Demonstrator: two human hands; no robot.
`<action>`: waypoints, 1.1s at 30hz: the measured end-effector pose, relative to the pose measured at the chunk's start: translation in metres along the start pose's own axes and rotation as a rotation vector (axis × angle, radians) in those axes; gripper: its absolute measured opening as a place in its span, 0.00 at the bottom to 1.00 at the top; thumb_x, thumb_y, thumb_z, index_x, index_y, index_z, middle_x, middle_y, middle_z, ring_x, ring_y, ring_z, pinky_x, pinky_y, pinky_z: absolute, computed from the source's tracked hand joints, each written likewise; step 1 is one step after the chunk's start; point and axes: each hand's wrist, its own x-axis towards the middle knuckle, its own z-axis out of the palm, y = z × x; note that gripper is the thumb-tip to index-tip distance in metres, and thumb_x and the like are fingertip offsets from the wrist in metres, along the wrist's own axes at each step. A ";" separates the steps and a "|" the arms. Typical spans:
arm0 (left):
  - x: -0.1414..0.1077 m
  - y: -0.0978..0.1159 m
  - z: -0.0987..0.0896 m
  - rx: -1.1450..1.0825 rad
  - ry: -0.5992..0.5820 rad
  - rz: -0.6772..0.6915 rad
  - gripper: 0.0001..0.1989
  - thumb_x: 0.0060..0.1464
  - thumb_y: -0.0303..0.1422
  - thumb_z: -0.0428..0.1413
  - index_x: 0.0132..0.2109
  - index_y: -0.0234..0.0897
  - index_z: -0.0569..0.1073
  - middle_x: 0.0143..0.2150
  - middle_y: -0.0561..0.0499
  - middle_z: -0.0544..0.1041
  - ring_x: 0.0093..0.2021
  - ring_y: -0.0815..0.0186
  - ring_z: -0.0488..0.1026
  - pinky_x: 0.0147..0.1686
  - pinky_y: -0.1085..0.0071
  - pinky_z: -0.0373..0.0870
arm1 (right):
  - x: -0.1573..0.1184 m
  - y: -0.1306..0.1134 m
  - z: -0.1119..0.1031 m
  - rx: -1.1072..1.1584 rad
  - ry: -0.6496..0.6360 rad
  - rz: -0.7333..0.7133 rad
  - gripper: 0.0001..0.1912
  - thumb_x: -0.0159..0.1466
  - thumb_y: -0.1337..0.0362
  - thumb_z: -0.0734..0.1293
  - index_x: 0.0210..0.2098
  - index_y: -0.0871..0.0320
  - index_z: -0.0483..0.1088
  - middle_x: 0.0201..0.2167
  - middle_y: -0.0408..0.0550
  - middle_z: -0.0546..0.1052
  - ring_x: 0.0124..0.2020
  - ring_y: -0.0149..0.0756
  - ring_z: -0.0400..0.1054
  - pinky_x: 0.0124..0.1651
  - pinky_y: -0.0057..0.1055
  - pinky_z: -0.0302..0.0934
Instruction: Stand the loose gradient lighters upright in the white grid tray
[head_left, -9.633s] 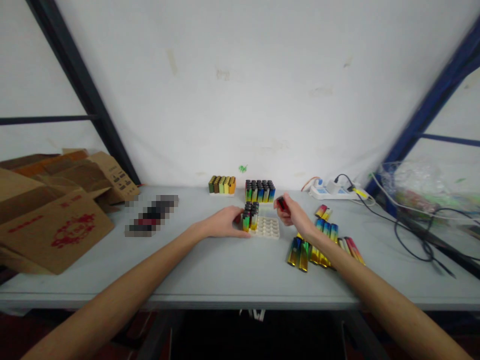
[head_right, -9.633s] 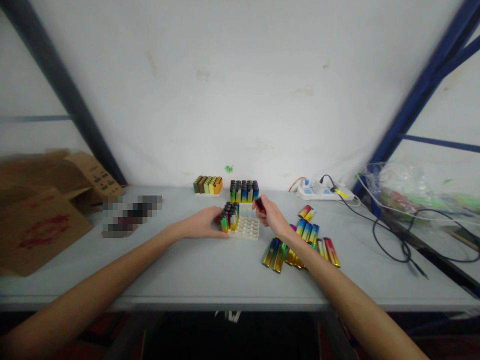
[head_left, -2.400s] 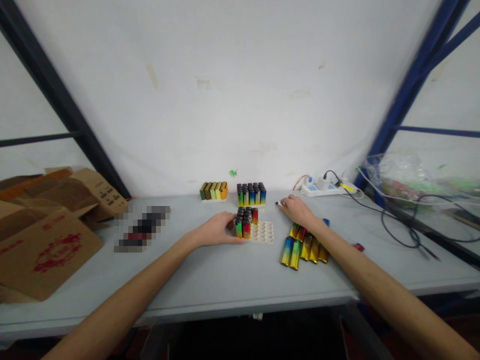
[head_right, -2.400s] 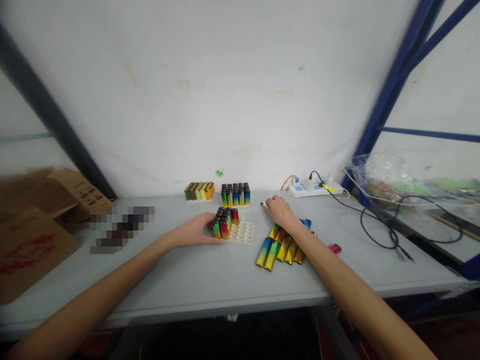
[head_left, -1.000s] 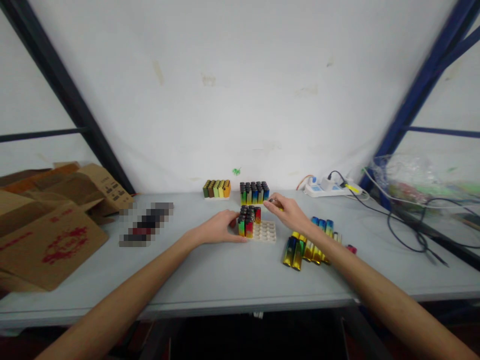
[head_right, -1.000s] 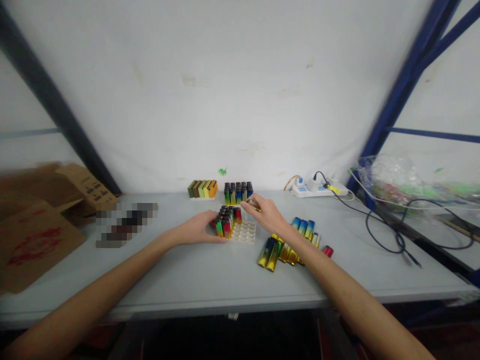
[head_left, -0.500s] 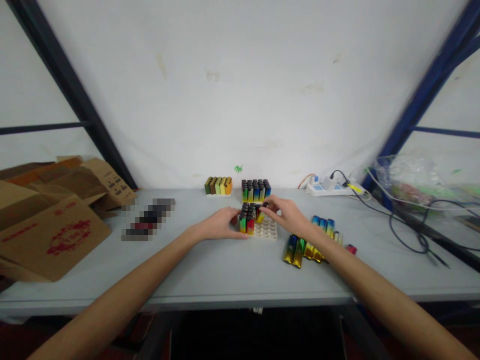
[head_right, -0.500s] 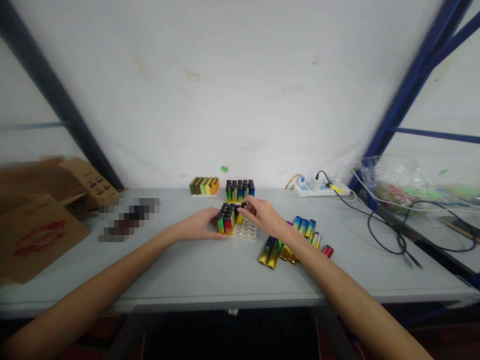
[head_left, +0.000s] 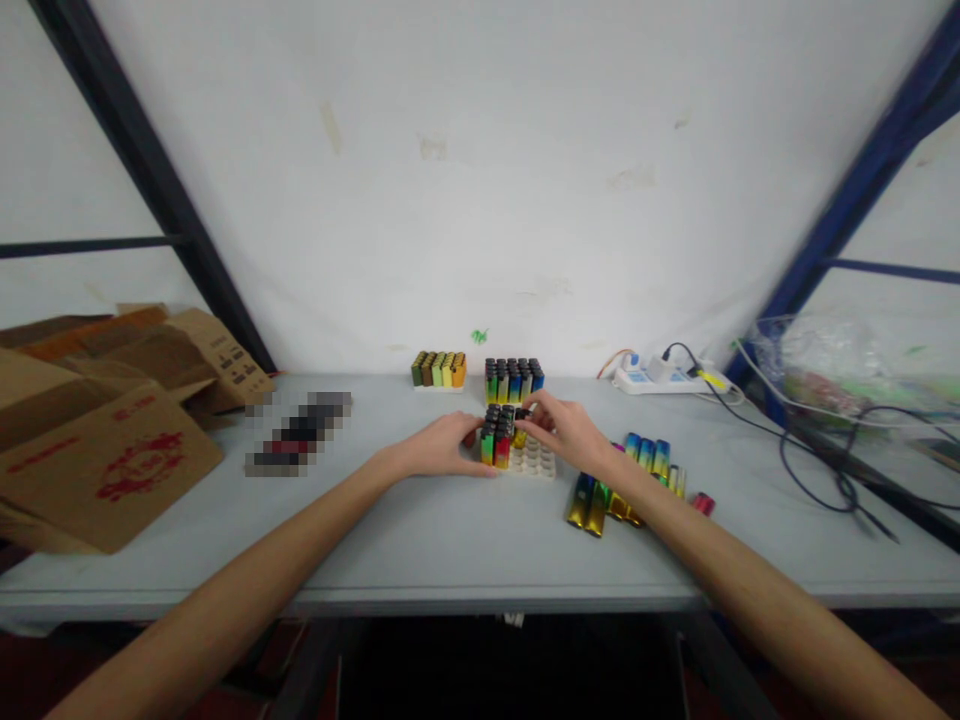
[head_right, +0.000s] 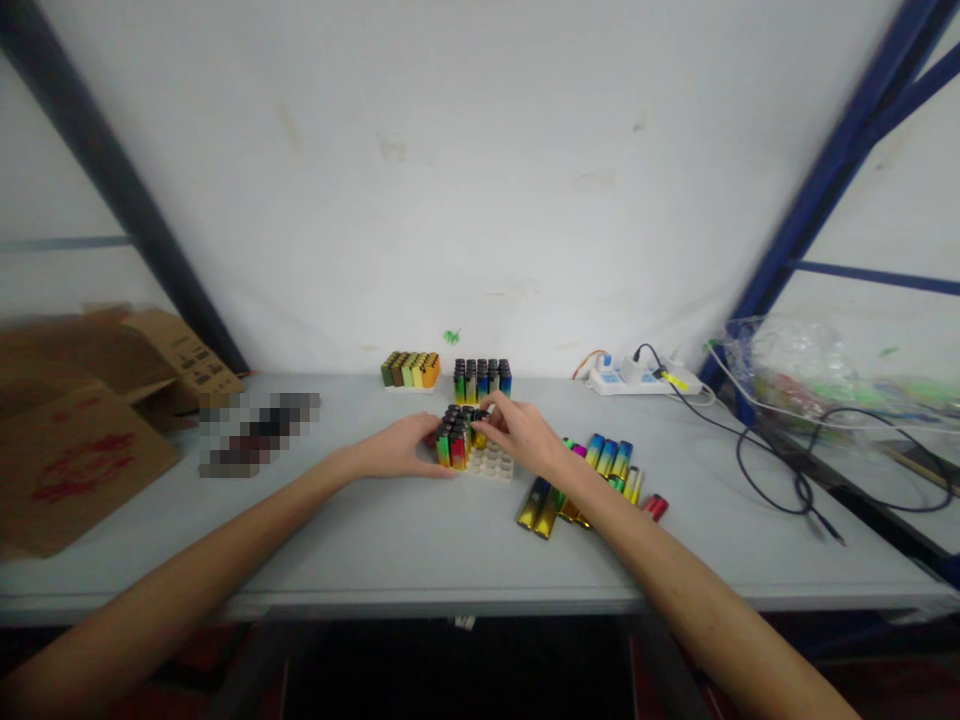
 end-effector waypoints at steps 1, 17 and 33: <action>0.000 0.000 0.000 -0.001 -0.002 -0.001 0.32 0.44 0.62 0.62 0.40 0.37 0.75 0.35 0.48 0.76 0.34 0.58 0.71 0.34 0.65 0.65 | 0.000 -0.001 -0.001 0.002 -0.019 0.000 0.15 0.70 0.52 0.66 0.49 0.55 0.66 0.27 0.41 0.76 0.27 0.33 0.70 0.32 0.29 0.61; 0.002 -0.004 0.001 0.006 -0.034 0.020 0.32 0.45 0.63 0.61 0.40 0.37 0.73 0.36 0.48 0.75 0.36 0.57 0.71 0.37 0.65 0.65 | -0.049 -0.034 -0.133 0.043 0.445 0.009 0.12 0.70 0.52 0.66 0.38 0.53 0.73 0.22 0.43 0.72 0.21 0.33 0.67 0.25 0.31 0.63; 0.003 -0.004 0.000 0.038 -0.016 0.035 0.33 0.46 0.63 0.60 0.42 0.37 0.74 0.36 0.48 0.76 0.35 0.57 0.72 0.36 0.66 0.66 | -0.213 0.023 -0.107 -0.423 -0.100 0.335 0.20 0.72 0.51 0.60 0.54 0.53 0.75 0.60 0.56 0.72 0.58 0.46 0.71 0.64 0.43 0.65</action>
